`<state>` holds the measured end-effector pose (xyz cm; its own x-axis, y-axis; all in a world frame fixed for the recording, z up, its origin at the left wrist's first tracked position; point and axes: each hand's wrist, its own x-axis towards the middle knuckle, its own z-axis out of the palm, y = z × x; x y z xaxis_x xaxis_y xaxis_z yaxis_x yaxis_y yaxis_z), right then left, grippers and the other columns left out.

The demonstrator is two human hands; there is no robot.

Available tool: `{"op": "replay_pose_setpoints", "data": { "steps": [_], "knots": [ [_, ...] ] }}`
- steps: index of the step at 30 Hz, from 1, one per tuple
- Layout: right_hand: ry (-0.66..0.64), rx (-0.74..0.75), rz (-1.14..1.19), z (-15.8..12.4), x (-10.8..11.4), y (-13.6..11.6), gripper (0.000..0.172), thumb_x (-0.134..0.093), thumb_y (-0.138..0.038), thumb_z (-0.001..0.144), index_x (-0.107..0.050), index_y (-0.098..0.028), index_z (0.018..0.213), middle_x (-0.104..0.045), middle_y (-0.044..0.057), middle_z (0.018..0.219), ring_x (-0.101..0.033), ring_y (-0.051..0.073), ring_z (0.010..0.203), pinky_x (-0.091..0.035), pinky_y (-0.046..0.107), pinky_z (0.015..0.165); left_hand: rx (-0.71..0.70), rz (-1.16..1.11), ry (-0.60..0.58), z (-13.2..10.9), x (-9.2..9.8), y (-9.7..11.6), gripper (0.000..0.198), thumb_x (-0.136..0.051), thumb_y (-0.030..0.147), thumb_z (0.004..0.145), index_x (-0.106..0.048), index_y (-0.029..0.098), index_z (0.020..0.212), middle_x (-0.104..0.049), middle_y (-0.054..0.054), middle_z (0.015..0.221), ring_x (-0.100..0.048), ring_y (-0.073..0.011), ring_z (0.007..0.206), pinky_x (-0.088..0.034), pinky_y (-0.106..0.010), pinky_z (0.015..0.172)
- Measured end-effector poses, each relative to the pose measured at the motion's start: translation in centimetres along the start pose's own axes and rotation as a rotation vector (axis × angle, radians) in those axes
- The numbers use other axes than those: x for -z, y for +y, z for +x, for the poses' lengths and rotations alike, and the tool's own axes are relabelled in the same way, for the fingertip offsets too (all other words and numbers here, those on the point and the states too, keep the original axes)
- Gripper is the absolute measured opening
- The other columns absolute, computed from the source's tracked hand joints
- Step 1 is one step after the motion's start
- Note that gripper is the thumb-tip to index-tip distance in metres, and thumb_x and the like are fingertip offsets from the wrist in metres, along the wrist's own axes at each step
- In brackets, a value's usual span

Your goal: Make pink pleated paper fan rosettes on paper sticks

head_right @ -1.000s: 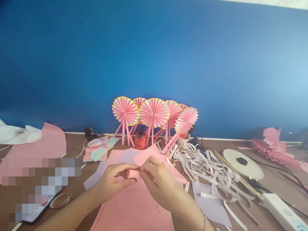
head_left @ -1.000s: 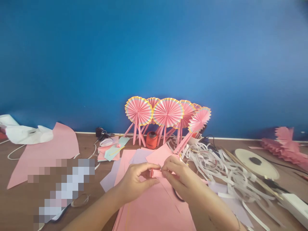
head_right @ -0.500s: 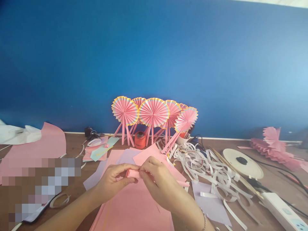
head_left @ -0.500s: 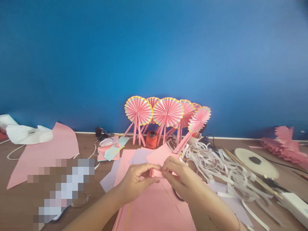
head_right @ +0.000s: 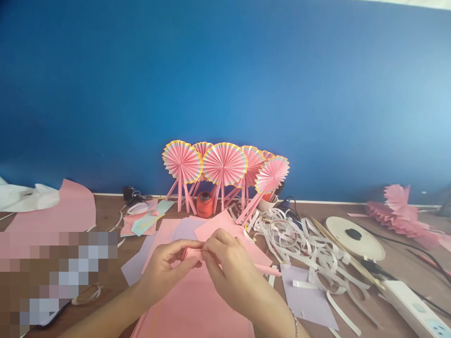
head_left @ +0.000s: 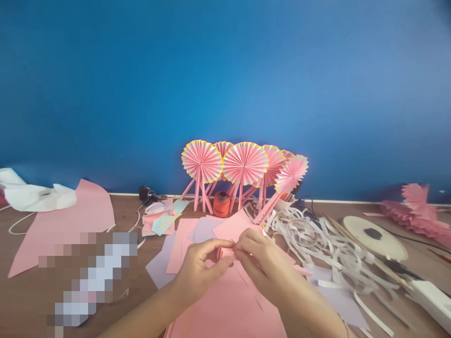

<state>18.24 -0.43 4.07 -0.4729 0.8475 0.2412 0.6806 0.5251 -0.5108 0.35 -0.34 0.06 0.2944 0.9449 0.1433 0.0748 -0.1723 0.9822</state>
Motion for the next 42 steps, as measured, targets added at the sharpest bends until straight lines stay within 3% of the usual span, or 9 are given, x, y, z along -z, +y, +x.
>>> {"op": "replay_pose_setpoints", "data": {
  "steps": [5,10,15,20,24,33,38,41,42],
  "knots": [
    [0.035,-0.016,-0.021,-0.2,-0.2,-0.3,0.021,-0.043,-0.014,0.091,-0.055,-0.021,0.075,-0.057,0.003,0.083,-0.056,0.016,0.071,-0.046,0.030,0.068,0.010,-0.145,0.009,-0.2,-0.3,0.0,0.034,-0.056,0.037,0.087,-0.065,0.015,0.112,-0.072,-0.009,0.102,-0.068,-0.0226,0.093,-0.056,-0.038,0.087],
    [0.183,0.040,0.004,-0.3,-0.5,-0.5,0.021,-0.045,-0.022,0.093,-0.061,-0.022,0.079,-0.060,0.007,0.094,-0.060,0.018,0.078,-0.048,0.033,0.075,0.017,-0.151,0.063,-0.1,-0.1,0.2,0.037,-0.055,0.038,0.088,-0.062,0.017,0.118,-0.073,-0.009,0.103,-0.067,-0.0214,0.094,-0.055,-0.036,0.087],
    [0.321,0.014,0.020,-0.2,-1.0,0.1,0.020,-0.054,-0.028,0.088,-0.058,-0.021,0.070,-0.062,0.008,0.095,-0.062,0.020,0.084,-0.052,0.033,0.072,0.003,-0.110,0.140,-0.1,0.0,0.2,0.042,-0.056,0.040,0.087,-0.061,0.017,0.122,-0.073,-0.007,0.097,-0.067,-0.0196,0.087,-0.056,-0.033,0.083],
    [0.378,0.043,-0.037,-0.1,-1.0,0.7,0.019,-0.055,-0.028,0.088,-0.056,-0.021,0.070,-0.063,0.008,0.094,-0.062,0.020,0.083,-0.052,0.033,0.070,0.005,-0.138,0.178,-0.1,0.1,0.5,0.044,-0.058,0.042,0.085,-0.061,0.021,0.123,-0.067,-0.006,0.116,-0.066,-0.0189,0.089,-0.058,-0.033,0.082],
    [0.425,0.084,-0.108,0.0,-0.8,0.6,0.021,-0.054,-0.030,0.089,-0.057,-0.021,0.070,-0.063,0.008,0.091,-0.062,0.020,0.083,-0.050,0.034,0.073,0.039,-0.149,0.162,-0.1,0.1,0.7,0.046,-0.058,0.045,0.084,-0.061,0.020,0.123,-0.071,-0.005,0.102,-0.065,-0.0213,0.092,-0.058,-0.034,0.081],
    [0.440,0.099,-0.231,0.1,-0.7,-0.1,0.019,-0.050,-0.027,0.092,-0.056,-0.021,0.074,-0.063,0.006,0.088,-0.061,0.019,0.079,-0.041,0.034,0.072,0.063,-0.243,0.129,-0.4,-0.3,1.1,0.037,-0.054,0.044,0.088,-0.062,0.023,0.117,-0.065,-0.006,0.122,-0.061,-0.0227,0.109,-0.054,-0.031,0.084],
    [0.410,-0.005,-0.242,0.1,-0.8,0.0,0.017,-0.052,-0.026,0.089,-0.045,-0.022,0.074,-0.062,0.006,0.091,-0.060,0.020,0.081,-0.040,0.034,0.073,0.056,-0.279,0.084,-0.2,-0.2,0.8,0.034,-0.051,0.043,0.090,-0.062,0.026,0.117,-0.064,-0.006,0.124,-0.061,-0.0220,0.110,-0.053,-0.030,0.084],
    [0.365,0.011,-0.227,0.3,-0.6,0.3,0.008,-0.054,-0.025,0.089,-0.049,-0.021,0.093,-0.062,0.009,0.101,-0.059,0.024,0.094,-0.041,0.037,0.078,0.035,-0.282,0.023,0.0,0.4,0.8,0.031,-0.050,0.041,0.091,-0.063,0.026,0.115,-0.066,-0.006,0.121,-0.061,-0.0213,0.108,-0.052,-0.030,0.084],
    [0.332,0.058,-0.216,0.4,-0.4,0.5,0.016,-0.054,-0.025,0.089,-0.049,-0.020,0.104,-0.062,0.009,0.105,-0.058,0.025,0.099,-0.041,0.039,0.082,0.019,-0.283,0.004,0.0,0.6,0.7,0.030,-0.051,0.040,0.091,-0.064,0.026,0.114,-0.066,-0.006,0.121,-0.061,-0.0208,0.108,-0.052,-0.029,0.084]
  ]
}}
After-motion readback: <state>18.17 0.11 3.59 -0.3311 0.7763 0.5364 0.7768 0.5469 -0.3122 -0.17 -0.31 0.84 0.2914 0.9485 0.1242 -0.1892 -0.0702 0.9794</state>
